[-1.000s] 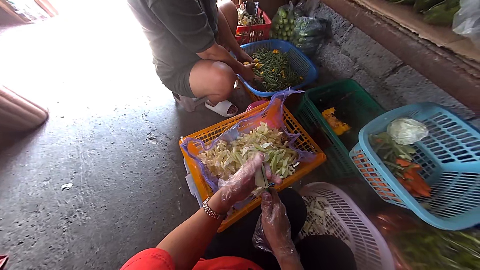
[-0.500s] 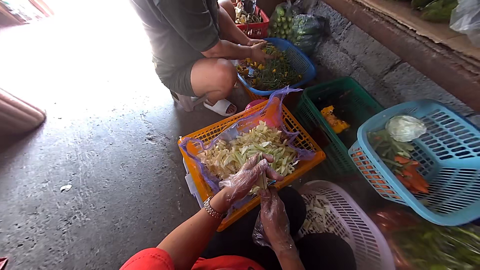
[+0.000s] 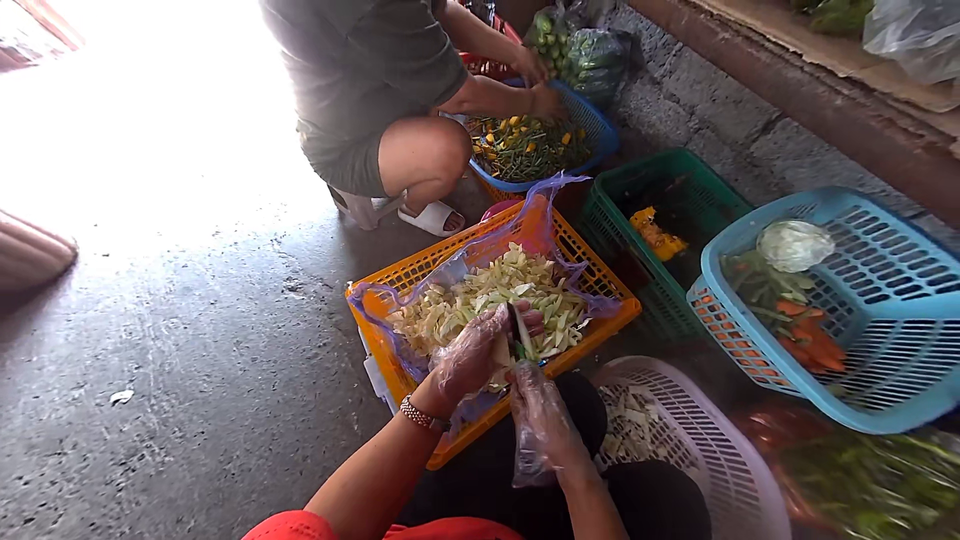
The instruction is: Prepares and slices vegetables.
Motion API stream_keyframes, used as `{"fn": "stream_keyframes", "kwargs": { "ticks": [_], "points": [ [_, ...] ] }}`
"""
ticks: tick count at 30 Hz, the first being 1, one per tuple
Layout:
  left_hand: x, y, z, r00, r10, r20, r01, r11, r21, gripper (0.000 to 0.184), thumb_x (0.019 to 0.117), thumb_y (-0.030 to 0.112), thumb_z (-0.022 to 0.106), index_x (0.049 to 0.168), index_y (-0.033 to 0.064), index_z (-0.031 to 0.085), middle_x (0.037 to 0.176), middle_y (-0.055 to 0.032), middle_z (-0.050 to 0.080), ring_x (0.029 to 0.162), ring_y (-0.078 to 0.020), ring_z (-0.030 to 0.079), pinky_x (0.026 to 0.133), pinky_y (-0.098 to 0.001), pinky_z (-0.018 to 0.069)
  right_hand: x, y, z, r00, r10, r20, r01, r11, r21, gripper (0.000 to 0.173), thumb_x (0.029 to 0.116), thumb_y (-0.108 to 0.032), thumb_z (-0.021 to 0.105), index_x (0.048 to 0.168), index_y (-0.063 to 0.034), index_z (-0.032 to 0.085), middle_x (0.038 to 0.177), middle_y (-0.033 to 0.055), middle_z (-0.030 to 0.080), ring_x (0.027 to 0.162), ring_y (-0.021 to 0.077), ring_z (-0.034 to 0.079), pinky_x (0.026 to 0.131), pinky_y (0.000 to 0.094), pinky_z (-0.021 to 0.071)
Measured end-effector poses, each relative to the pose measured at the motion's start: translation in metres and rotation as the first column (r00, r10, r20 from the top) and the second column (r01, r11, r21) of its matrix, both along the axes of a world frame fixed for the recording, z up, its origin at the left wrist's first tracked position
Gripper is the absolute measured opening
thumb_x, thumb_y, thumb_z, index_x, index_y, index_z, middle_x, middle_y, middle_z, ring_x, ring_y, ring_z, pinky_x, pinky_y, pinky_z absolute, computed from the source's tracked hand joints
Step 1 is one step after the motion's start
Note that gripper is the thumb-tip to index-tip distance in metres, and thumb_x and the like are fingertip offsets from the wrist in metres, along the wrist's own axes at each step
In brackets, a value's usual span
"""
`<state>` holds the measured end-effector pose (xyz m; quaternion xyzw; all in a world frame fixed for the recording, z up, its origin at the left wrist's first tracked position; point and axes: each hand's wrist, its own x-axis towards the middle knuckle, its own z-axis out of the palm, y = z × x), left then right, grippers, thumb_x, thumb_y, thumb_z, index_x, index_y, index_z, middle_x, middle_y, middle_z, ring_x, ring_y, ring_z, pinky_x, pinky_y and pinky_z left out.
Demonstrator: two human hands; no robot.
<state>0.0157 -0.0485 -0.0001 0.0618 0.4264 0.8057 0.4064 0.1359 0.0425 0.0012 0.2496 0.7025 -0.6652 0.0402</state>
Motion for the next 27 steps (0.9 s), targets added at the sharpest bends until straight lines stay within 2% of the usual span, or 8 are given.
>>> {"fn": "stream_keyframes", "kwargs": {
  "ticks": [2, 3, 7, 10, 12, 17, 21, 27],
  "points": [
    [-0.003, 0.002, -0.005, 0.992, 0.070, 0.107, -0.071, 0.997, 0.013, 0.037, 0.1117, 0.021, 0.027, 0.132, 0.0027, 0.052, 0.114, -0.0104, 0.071, 0.104, -0.0175, 0.070, 0.086, -0.0296, 0.0577, 0.000, 0.004, -0.002, 0.997, -0.075, -0.032, 0.061, 0.945, -0.322, 0.040, 0.1114, -0.028, 0.025, 0.103, -0.0074, 0.058, 0.063, -0.0093, 0.044, 0.049, -0.0019, 0.040, 0.047, 0.0135, 0.0385],
    [-0.005, 0.003, -0.007, 0.981, 0.119, 0.154, -0.124, 0.992, 0.024, 0.035, 0.1113, 0.021, 0.030, 0.128, 0.0038, 0.056, 0.111, -0.0091, 0.071, 0.099, -0.0162, 0.069, 0.081, -0.0282, 0.0569, 0.001, 0.005, -0.003, 0.995, -0.092, -0.040, 0.073, 0.936, -0.344, 0.041, 0.1114, -0.028, 0.024, 0.103, -0.0069, 0.059, 0.062, -0.0096, 0.044, 0.048, -0.0022, 0.040, 0.047, 0.0133, 0.0383],
    [-0.015, 0.002, -0.007, 0.931, 0.262, 0.256, -0.273, 0.962, 0.009, 0.031, 0.1108, 0.020, 0.034, 0.120, 0.0036, 0.060, 0.106, -0.0084, 0.072, 0.099, -0.0186, 0.071, 0.085, -0.0333, 0.0585, 0.007, 0.003, -0.006, 0.991, -0.023, -0.129, 0.026, 0.999, 0.022, 0.040, 0.1089, -0.026, 0.031, 0.115, -0.0004, 0.061, 0.074, -0.0060, 0.046, 0.061, -0.0001, 0.043, 0.059, 0.0180, 0.0417],
    [-0.018, -0.003, 0.002, 0.934, 0.231, 0.273, -0.247, 0.969, 0.024, 0.036, 0.1117, 0.022, 0.030, 0.120, 0.0031, 0.059, 0.106, -0.0097, 0.074, 0.101, -0.0205, 0.072, 0.086, -0.0347, 0.0593, 0.016, -0.008, 0.000, 0.982, 0.045, -0.181, -0.002, 0.973, 0.231, 0.040, 0.1083, -0.028, 0.037, 0.116, -0.0001, 0.064, 0.078, -0.0025, 0.053, 0.065, 0.0005, 0.047, 0.064, 0.0200, 0.0443],
    [-0.019, -0.004, 0.010, 0.931, 0.212, 0.298, -0.236, 0.971, 0.046, 0.035, 0.1116, 0.021, 0.030, 0.118, 0.0023, 0.059, 0.103, -0.0108, 0.074, 0.099, -0.0210, 0.073, 0.084, -0.0341, 0.0601, 0.021, -0.015, 0.001, 0.978, 0.060, -0.202, 0.006, 0.950, 0.312, 0.041, 0.1079, -0.031, 0.039, 0.112, -0.0001, 0.065, 0.075, -0.0019, 0.054, 0.063, 0.0004, 0.048, 0.063, 0.0193, 0.0448],
    [-0.016, -0.006, 0.025, 0.927, 0.186, 0.325, -0.223, 0.972, 0.079, 0.028, 0.1113, 0.019, 0.032, 0.122, 0.0066, 0.055, 0.100, -0.0098, 0.074, 0.095, -0.0214, 0.074, 0.082, -0.0347, 0.0610, 0.029, -0.024, -0.005, 0.979, 0.053, -0.199, 0.022, 0.934, 0.357, 0.047, 0.1071, -0.039, 0.040, 0.112, -0.0012, 0.067, 0.076, -0.0014, 0.056, 0.064, 0.0000, 0.050, 0.064, 0.0186, 0.0465],
    [-0.013, -0.006, 0.030, 0.927, 0.168, 0.336, -0.211, 0.973, 0.096, 0.029, 0.1113, 0.019, 0.033, 0.113, 0.0067, 0.059, 0.094, -0.0103, 0.073, 0.091, -0.0212, 0.074, 0.081, -0.0336, 0.0611, 0.029, -0.024, -0.009, 0.977, 0.041, -0.211, 0.042, 0.927, 0.373, 0.047, 0.1073, -0.040, 0.039, 0.111, -0.0016, 0.067, 0.078, -0.0009, 0.059, 0.065, -0.0013, 0.051, 0.065, 0.0170, 0.0467],
    [-0.011, -0.005, 0.032, 0.911, 0.194, 0.363, -0.235, 0.969, 0.072, 0.028, 0.1110, 0.017, 0.033, 0.107, 0.0063, 0.059, 0.089, -0.0088, 0.073, 0.086, -0.0201, 0.074, 0.078, -0.0331, 0.0619, 0.031, -0.026, -0.010, 0.980, 0.037, -0.193, 0.042, 0.920, 0.389, 0.050, 0.1066, -0.044, 0.039, 0.109, -0.0020, 0.066, 0.075, -0.0020, 0.056, 0.064, -0.0005, 0.050, 0.063, 0.0179, 0.0457]
  ]
}}
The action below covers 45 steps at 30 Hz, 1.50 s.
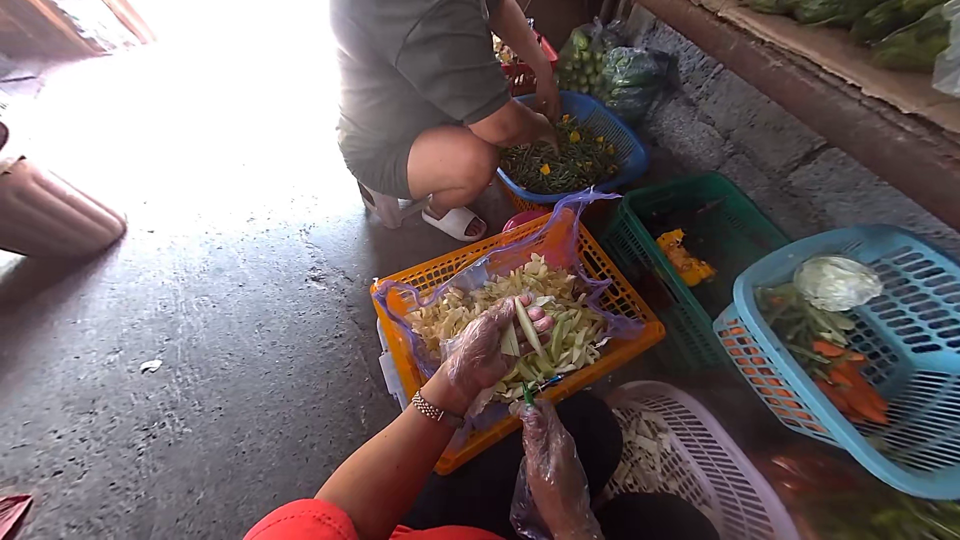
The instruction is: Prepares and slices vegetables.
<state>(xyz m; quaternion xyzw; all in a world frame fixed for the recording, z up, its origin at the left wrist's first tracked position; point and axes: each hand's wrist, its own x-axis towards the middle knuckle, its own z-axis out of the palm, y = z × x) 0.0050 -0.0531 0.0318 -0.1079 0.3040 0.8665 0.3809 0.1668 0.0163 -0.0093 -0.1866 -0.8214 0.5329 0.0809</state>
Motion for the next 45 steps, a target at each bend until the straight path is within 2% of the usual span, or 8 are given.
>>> {"fn": "stream_keyframes", "kwargs": {
  "ticks": [13, 21, 26, 29, 32, 37, 41, 45],
  "points": [
    [0.016, 0.007, 0.000, 0.998, -0.040, 0.046, 0.038, 0.998, 0.040, 0.034, 0.1113, 0.018, 0.030, 0.096, 0.0073, 0.058, 0.078, -0.0062, 0.068, 0.075, -0.0175, 0.071, 0.075, -0.0321, 0.0610, -0.013, -0.001, 0.001, 0.998, -0.061, 0.019, 0.058, 0.992, 0.115, 0.048, 0.1067, -0.036, 0.040, 0.113, 0.0035, 0.066, 0.082, 0.0098, 0.065, 0.075, 0.0139, 0.062, 0.072, 0.0326, 0.0526],
    [0.023, 0.009, -0.005, 1.000, -0.023, -0.002, 0.024, 0.998, 0.062, 0.042, 0.1113, 0.020, 0.024, 0.092, 0.0082, 0.059, 0.074, -0.0058, 0.068, 0.074, -0.0195, 0.071, 0.078, -0.0348, 0.0608, -0.018, -0.001, 0.007, 0.993, -0.065, 0.100, 0.057, 0.995, 0.085, 0.046, 0.1081, -0.034, 0.039, 0.117, 0.0028, 0.064, 0.084, 0.0098, 0.063, 0.078, 0.0150, 0.061, 0.075, 0.0349, 0.0516],
    [0.024, 0.002, -0.017, 0.963, -0.073, -0.260, 0.108, 0.986, 0.123, 0.069, 0.1089, 0.048, 0.009, 0.116, 0.0038, 0.061, 0.099, -0.0113, 0.075, 0.099, -0.0257, 0.073, 0.094, -0.0412, 0.0575, -0.018, 0.001, 0.014, 0.985, -0.048, 0.164, 0.036, 0.997, 0.073, 0.046, 0.1095, -0.031, 0.037, 0.121, 0.0054, 0.062, 0.090, 0.0152, 0.066, 0.086, 0.0213, 0.064, 0.082, 0.0396, 0.0522],
    [0.024, 0.001, -0.019, 0.899, -0.138, -0.416, 0.170, 0.985, 0.042, 0.037, 0.1073, 0.023, 0.026, 0.128, 0.0020, 0.048, 0.112, -0.0100, 0.072, 0.108, -0.0219, 0.070, 0.100, -0.0373, 0.0540, -0.018, 0.002, 0.016, 0.983, -0.028, 0.182, 0.019, 0.998, 0.052, 0.043, 0.1093, -0.026, 0.038, 0.124, 0.0066, 0.061, 0.094, 0.0165, 0.067, 0.089, 0.0215, 0.065, 0.085, 0.0386, 0.0518],
    [0.023, 0.002, -0.020, 0.885, -0.163, -0.436, 0.151, 0.987, -0.064, 0.034, 0.1068, 0.013, 0.030, 0.134, -0.0025, 0.043, 0.119, -0.0130, 0.070, 0.112, -0.0210, 0.069, 0.101, -0.0363, 0.0533, -0.020, 0.002, 0.019, 0.972, -0.003, 0.235, 0.002, 1.000, 0.004, 0.042, 0.1096, -0.024, 0.038, 0.128, 0.0071, 0.059, 0.101, 0.0191, 0.067, 0.095, 0.0234, 0.065, 0.090, 0.0399, 0.0511],
    [0.018, 0.004, -0.029, 0.910, -0.131, -0.393, 0.093, 0.989, -0.113, 0.037, 0.1101, 0.016, 0.027, 0.137, -0.0043, 0.043, 0.119, -0.0141, 0.070, 0.112, -0.0212, 0.068, 0.099, -0.0362, 0.0541, -0.029, 0.011, 0.013, 0.947, 0.078, 0.313, -0.046, 0.993, -0.108, 0.043, 0.1114, -0.029, 0.033, 0.121, 0.0022, 0.060, 0.087, 0.0099, 0.060, 0.079, 0.0162, 0.058, 0.076, 0.0358, 0.0496],
    [0.010, 0.006, -0.040, 0.969, -0.077, -0.233, 0.089, 0.995, 0.042, 0.044, 0.1121, 0.027, 0.019, 0.133, 0.0008, 0.048, 0.116, -0.0142, 0.072, 0.111, -0.0251, 0.069, 0.097, -0.0397, 0.0547, -0.034, 0.023, -0.001, 0.972, 0.140, 0.189, -0.030, 0.870, -0.492, 0.042, 0.1111, -0.029, 0.024, 0.101, -0.0058, 0.057, 0.066, -0.0078, 0.043, 0.054, 0.0002, 0.041, 0.053, 0.0165, 0.0402],
    [0.006, 0.007, -0.049, 0.999, -0.029, -0.035, 0.034, 0.989, 0.146, 0.054, 0.1113, 0.036, 0.014, 0.126, 0.0022, 0.054, 0.111, -0.0151, 0.072, 0.108, -0.0271, 0.070, 0.093, -0.0410, 0.0563, -0.028, 0.024, 0.007, 0.988, 0.063, 0.140, 0.005, 0.899, -0.438, 0.041, 0.1112, -0.026, 0.026, 0.106, -0.0025, 0.059, 0.068, -0.0078, 0.044, 0.056, -0.0020, 0.042, 0.055, 0.0147, 0.0401]
  ]
}}
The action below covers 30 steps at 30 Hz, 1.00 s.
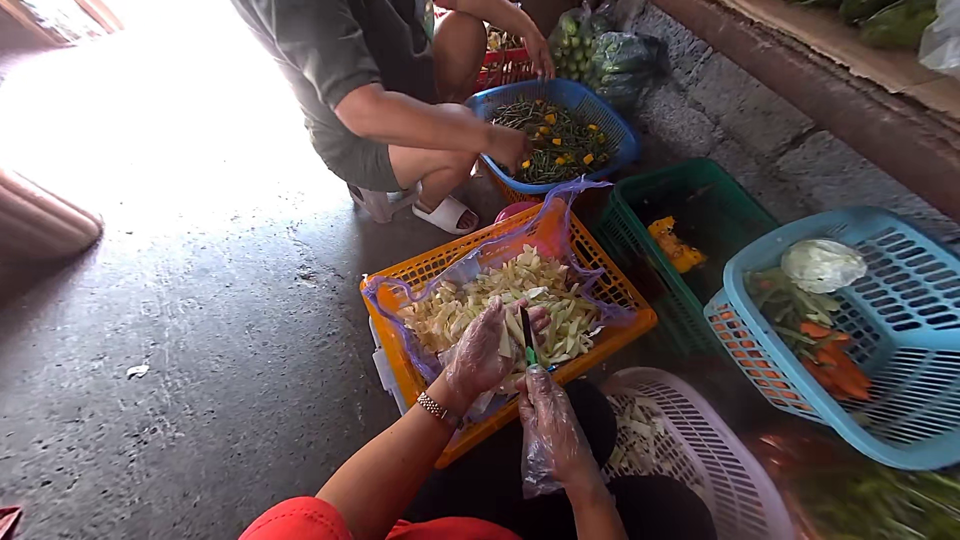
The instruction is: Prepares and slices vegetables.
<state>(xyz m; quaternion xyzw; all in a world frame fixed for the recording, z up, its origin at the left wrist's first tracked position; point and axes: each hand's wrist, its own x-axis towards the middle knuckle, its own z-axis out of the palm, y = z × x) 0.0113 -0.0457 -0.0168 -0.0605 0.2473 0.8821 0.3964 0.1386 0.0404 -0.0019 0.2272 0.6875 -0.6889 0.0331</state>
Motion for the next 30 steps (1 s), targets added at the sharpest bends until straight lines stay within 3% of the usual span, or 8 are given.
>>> {"fn": "stream_keyframes", "kwargs": {
  "ticks": [2, 4, 6, 8, 15, 21, 26, 30],
  "points": [
    [-0.001, 0.000, 0.003, 0.995, 0.040, 0.095, -0.039, 0.999, -0.007, 0.052, 0.1114, 0.036, 0.016, 0.125, 0.0018, 0.053, 0.108, -0.0142, 0.072, 0.104, -0.0264, 0.071, 0.090, -0.0401, 0.0577, 0.005, -0.002, 0.002, 0.999, 0.016, -0.030, -0.012, 0.992, 0.127, 0.040, 0.1101, -0.025, 0.029, 0.109, -0.0006, 0.061, 0.074, -0.0056, 0.047, 0.061, -0.0011, 0.043, 0.060, 0.0169, 0.0413],
    [-0.003, 0.004, 0.011, 0.971, 0.134, 0.199, -0.118, 0.989, -0.092, 0.037, 0.1117, 0.026, 0.025, 0.111, 0.0049, 0.055, 0.090, -0.0095, 0.071, 0.085, -0.0217, 0.073, 0.077, -0.0359, 0.0609, 0.012, -0.006, 0.002, 0.998, 0.031, -0.051, -0.020, 0.978, 0.208, 0.040, 0.1090, -0.026, 0.034, 0.112, 0.0004, 0.063, 0.079, -0.0029, 0.051, 0.066, 0.0004, 0.045, 0.064, 0.0196, 0.0431],
    [-0.008, 0.006, 0.013, 0.951, 0.181, 0.250, -0.156, 0.981, -0.116, 0.031, 0.1109, 0.019, 0.030, 0.101, 0.0063, 0.056, 0.074, -0.0051, 0.063, 0.066, -0.0164, 0.067, 0.064, -0.0299, 0.0597, 0.018, -0.010, 0.002, 0.998, 0.034, -0.060, -0.017, 0.967, 0.255, 0.039, 0.1085, -0.028, 0.037, 0.113, 0.0002, 0.063, 0.079, -0.0029, 0.053, 0.067, -0.0008, 0.047, 0.066, 0.0186, 0.0445],
    [-0.011, 0.005, 0.015, 0.956, 0.169, 0.241, -0.152, 0.984, -0.089, 0.031, 0.1109, 0.018, 0.029, 0.097, 0.0071, 0.054, 0.067, -0.0024, 0.058, 0.058, -0.0131, 0.063, 0.059, -0.0262, 0.0577, 0.021, -0.013, 0.000, 0.998, 0.037, -0.051, -0.021, 0.961, 0.277, 0.040, 0.1083, -0.032, 0.038, 0.113, -0.0004, 0.063, 0.077, -0.0031, 0.052, 0.065, 0.0001, 0.047, 0.065, 0.0199, 0.0446],
    [-0.010, 0.007, 0.032, 0.969, 0.110, 0.220, -0.093, 0.992, -0.084, 0.027, 0.1100, 0.016, 0.033, 0.093, 0.0066, 0.052, 0.063, -0.0022, 0.054, 0.053, -0.0117, 0.059, 0.055, -0.0239, 0.0563, 0.020, -0.013, -0.001, 1.000, 0.029, -0.007, -0.026, 0.950, 0.310, 0.041, 0.1081, -0.036, 0.038, 0.112, -0.0036, 0.064, 0.073, -0.0049, 0.049, 0.062, 0.0011, 0.046, 0.063, 0.0208, 0.0444],
    [-0.003, 0.008, 0.033, 0.981, 0.107, 0.162, -0.098, 0.993, -0.062, 0.031, 0.1108, 0.016, 0.030, 0.090, 0.0083, 0.051, 0.062, -0.0013, 0.054, 0.052, -0.0114, 0.058, 0.055, -0.0239, 0.0559, 0.019, -0.016, -0.002, 1.000, 0.002, -0.014, 0.003, 0.938, 0.346, 0.041, 0.1082, -0.034, 0.038, 0.112, -0.0021, 0.064, 0.074, -0.0032, 0.051, 0.064, 0.0013, 0.047, 0.064, 0.0208, 0.0443],
    [0.006, 0.012, 0.031, 0.987, 0.148, 0.058, -0.144, 0.987, -0.070, 0.037, 0.1115, 0.018, 0.025, 0.086, 0.0083, 0.051, 0.062, -0.0009, 0.055, 0.053, -0.0116, 0.059, 0.056, -0.0246, 0.0563, 0.015, -0.018, -0.001, 1.000, -0.013, -0.002, 0.012, 0.913, 0.408, 0.042, 0.1087, -0.033, 0.039, 0.114, 0.0001, 0.064, 0.079, 0.0030, 0.057, 0.069, 0.0078, 0.053, 0.069, 0.0276, 0.0476],
    [0.010, 0.014, 0.036, 0.988, 0.156, -0.008, -0.156, 0.979, -0.133, 0.039, 0.1122, 0.022, 0.023, 0.087, 0.0094, 0.049, 0.062, -0.0002, 0.052, 0.052, -0.0119, 0.056, 0.056, -0.0257, 0.0545, 0.012, -0.015, -0.001, 1.000, 0.008, 0.019, -0.014, 0.924, 0.381, 0.042, 0.1093, -0.034, 0.036, 0.113, -0.0011, 0.063, 0.078, 0.0008, 0.053, 0.069, 0.0059, 0.051, 0.068, 0.0256, 0.0463]
  ]
}}
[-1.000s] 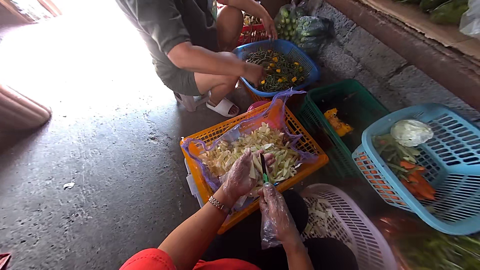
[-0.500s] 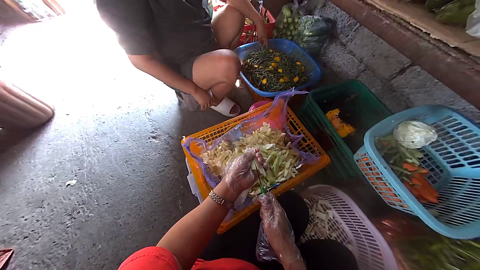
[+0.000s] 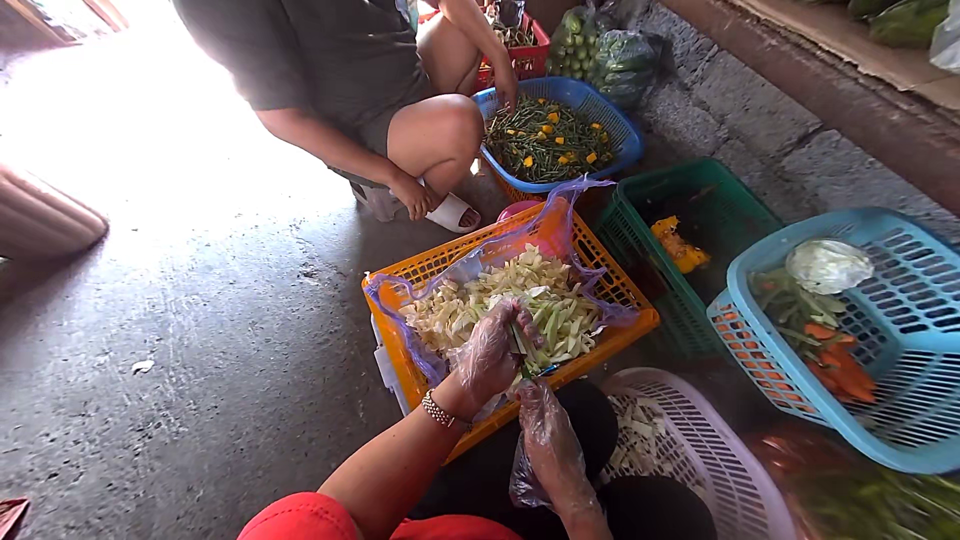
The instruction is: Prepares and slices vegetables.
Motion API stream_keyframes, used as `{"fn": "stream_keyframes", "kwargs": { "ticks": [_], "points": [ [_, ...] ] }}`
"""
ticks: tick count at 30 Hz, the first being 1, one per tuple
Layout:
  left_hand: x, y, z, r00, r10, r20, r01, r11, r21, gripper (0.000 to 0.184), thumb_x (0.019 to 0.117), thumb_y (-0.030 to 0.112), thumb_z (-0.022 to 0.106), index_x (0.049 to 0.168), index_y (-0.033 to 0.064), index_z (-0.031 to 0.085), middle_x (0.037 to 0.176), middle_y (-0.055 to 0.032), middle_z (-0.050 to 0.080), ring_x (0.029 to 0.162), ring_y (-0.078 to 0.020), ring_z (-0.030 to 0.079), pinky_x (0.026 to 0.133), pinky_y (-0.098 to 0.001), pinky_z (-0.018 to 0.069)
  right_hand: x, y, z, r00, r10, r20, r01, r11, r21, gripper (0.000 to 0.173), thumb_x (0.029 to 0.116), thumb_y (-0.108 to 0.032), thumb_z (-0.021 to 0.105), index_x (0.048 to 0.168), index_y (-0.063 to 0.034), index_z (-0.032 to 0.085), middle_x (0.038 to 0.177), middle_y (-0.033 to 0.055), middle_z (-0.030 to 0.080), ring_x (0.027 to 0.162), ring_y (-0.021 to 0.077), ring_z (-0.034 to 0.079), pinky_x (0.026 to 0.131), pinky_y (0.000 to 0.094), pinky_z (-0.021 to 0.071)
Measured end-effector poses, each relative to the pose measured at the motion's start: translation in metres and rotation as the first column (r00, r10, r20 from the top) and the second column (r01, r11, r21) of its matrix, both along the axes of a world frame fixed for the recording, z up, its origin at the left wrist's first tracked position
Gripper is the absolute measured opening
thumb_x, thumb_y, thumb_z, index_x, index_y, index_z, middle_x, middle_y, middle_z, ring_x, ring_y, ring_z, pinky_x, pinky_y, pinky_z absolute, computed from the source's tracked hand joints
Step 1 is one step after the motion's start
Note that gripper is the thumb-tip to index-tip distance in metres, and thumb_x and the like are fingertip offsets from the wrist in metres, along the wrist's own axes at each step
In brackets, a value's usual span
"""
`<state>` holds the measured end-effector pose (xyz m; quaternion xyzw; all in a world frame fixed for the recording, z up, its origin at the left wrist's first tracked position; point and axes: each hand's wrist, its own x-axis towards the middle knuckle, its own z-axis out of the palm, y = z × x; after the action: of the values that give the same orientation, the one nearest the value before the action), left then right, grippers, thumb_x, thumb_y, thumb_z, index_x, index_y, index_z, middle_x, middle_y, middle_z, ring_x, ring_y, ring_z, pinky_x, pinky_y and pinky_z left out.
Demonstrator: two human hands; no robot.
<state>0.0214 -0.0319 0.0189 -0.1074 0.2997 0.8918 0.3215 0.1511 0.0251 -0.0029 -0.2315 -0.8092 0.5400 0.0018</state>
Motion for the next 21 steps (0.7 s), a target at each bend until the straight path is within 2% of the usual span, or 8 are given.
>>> {"fn": "stream_keyframes", "kwargs": {
  "ticks": [3, 5, 7, 9, 11, 13, 16, 21],
  "points": [
    [-0.001, -0.007, -0.006, 0.988, -0.092, -0.125, 0.104, 0.990, 0.095, 0.064, 0.1090, 0.046, 0.004, 0.095, 0.0085, 0.054, 0.072, -0.0024, 0.058, 0.066, -0.0154, 0.063, 0.067, -0.0299, 0.0577, 0.000, 0.003, 0.005, 0.999, 0.025, 0.028, -0.025, 1.000, -0.007, 0.043, 0.1099, -0.033, 0.035, 0.114, -0.0008, 0.063, 0.079, 0.0022, 0.055, 0.070, 0.0073, 0.052, 0.070, 0.0272, 0.0472],
    [-0.002, -0.009, -0.007, 0.977, -0.132, -0.167, 0.152, 0.982, 0.109, 0.075, 0.1049, 0.057, 0.003, 0.100, 0.0071, 0.058, 0.081, -0.0054, 0.066, 0.077, -0.0187, 0.068, 0.076, -0.0339, 0.0595, 0.000, 0.004, 0.006, 0.999, 0.034, 0.037, -0.033, 0.999, -0.019, 0.044, 0.1100, -0.034, 0.034, 0.114, -0.0014, 0.063, 0.079, 0.0014, 0.054, 0.070, 0.0068, 0.051, 0.070, 0.0267, 0.0470],
    [0.000, -0.011, -0.007, 0.966, -0.146, -0.216, 0.169, 0.981, 0.093, 0.076, 0.1049, 0.060, 0.007, 0.110, 0.0055, 0.061, 0.093, -0.0098, 0.073, 0.092, -0.0235, 0.073, 0.087, -0.0390, 0.0593, -0.002, 0.005, 0.008, 0.998, 0.041, 0.051, -0.039, 0.999, -0.029, 0.043, 0.1102, -0.033, 0.033, 0.113, -0.0018, 0.063, 0.078, 0.0003, 0.053, 0.069, 0.0062, 0.051, 0.069, 0.0261, 0.0467],
    [0.002, -0.013, -0.008, 0.937, -0.160, -0.311, 0.187, 0.981, 0.059, 0.060, 0.1091, 0.048, 0.019, 0.125, 0.0014, 0.053, 0.109, -0.0139, 0.074, 0.105, -0.0268, 0.071, 0.095, -0.0412, 0.0567, -0.004, 0.005, 0.010, 0.996, 0.043, 0.079, -0.039, 0.998, -0.042, 0.042, 0.1105, -0.031, 0.033, 0.114, -0.0010, 0.062, 0.079, 0.0019, 0.054, 0.070, 0.0087, 0.052, 0.070, 0.0284, 0.0476],
    [0.002, -0.013, -0.005, 0.906, -0.205, -0.370, 0.205, 0.978, -0.041, 0.041, 0.1053, 0.023, 0.033, 0.138, -0.0003, 0.040, 0.119, -0.0142, 0.070, 0.111, -0.0241, 0.069, 0.099, -0.0388, 0.0541, -0.005, 0.003, 0.013, 0.995, 0.039, 0.095, -0.036, 0.999, -0.041, 0.042, 0.1107, -0.030, 0.033, 0.117, 0.0005, 0.062, 0.081, 0.0040, 0.055, 0.073, 0.0103, 0.054, 0.072, 0.0297, 0.0485],
    [0.001, -0.011, -0.004, 0.905, -0.234, -0.354, 0.207, 0.972, -0.111, 0.045, 0.1008, 0.009, 0.041, 0.144, -0.0005, 0.031, 0.121, -0.0152, 0.068, 0.111, -0.0229, 0.069, 0.099, -0.0373, 0.0545, -0.006, 0.002, 0.013, 0.994, 0.044, 0.104, -0.039, 0.998, -0.049, 0.043, 0.1108, -0.030, 0.033, 0.119, 0.0009, 0.061, 0.082, 0.0049, 0.057, 0.074, 0.0111, 0.055, 0.072, 0.0310, 0.0488],
    [-0.002, -0.013, -0.008, 0.898, -0.255, -0.359, 0.220, 0.966, -0.136, 0.044, 0.1029, 0.008, 0.037, 0.145, -0.0005, 0.029, 0.123, -0.0161, 0.068, 0.114, -0.0240, 0.068, 0.101, -0.0386, 0.0535, -0.008, 0.006, 0.008, 0.992, 0.078, 0.102, -0.069, 0.994, -0.088, 0.042, 0.1108, -0.030, 0.031, 0.117, -0.0006, 0.060, 0.080, 0.0022, 0.053, 0.071, 0.0086, 0.053, 0.069, 0.0286, 0.0478],
    [-0.014, -0.015, -0.026, 0.898, -0.269, -0.349, 0.212, 0.958, -0.194, 0.037, 0.1061, 0.011, 0.032, 0.140, -0.0015, 0.038, 0.126, -0.0148, 0.067, 0.116, -0.0223, 0.066, 0.099, -0.0368, 0.0533, -0.022, 0.010, 0.004, 0.981, 0.144, 0.132, -0.124, 0.982, -0.144, 0.041, 0.1119, -0.028, 0.031, 0.118, 0.0009, 0.059, 0.086, 0.0052, 0.055, 0.076, 0.0110, 0.054, 0.075, 0.0300, 0.0484]
  ]
}}
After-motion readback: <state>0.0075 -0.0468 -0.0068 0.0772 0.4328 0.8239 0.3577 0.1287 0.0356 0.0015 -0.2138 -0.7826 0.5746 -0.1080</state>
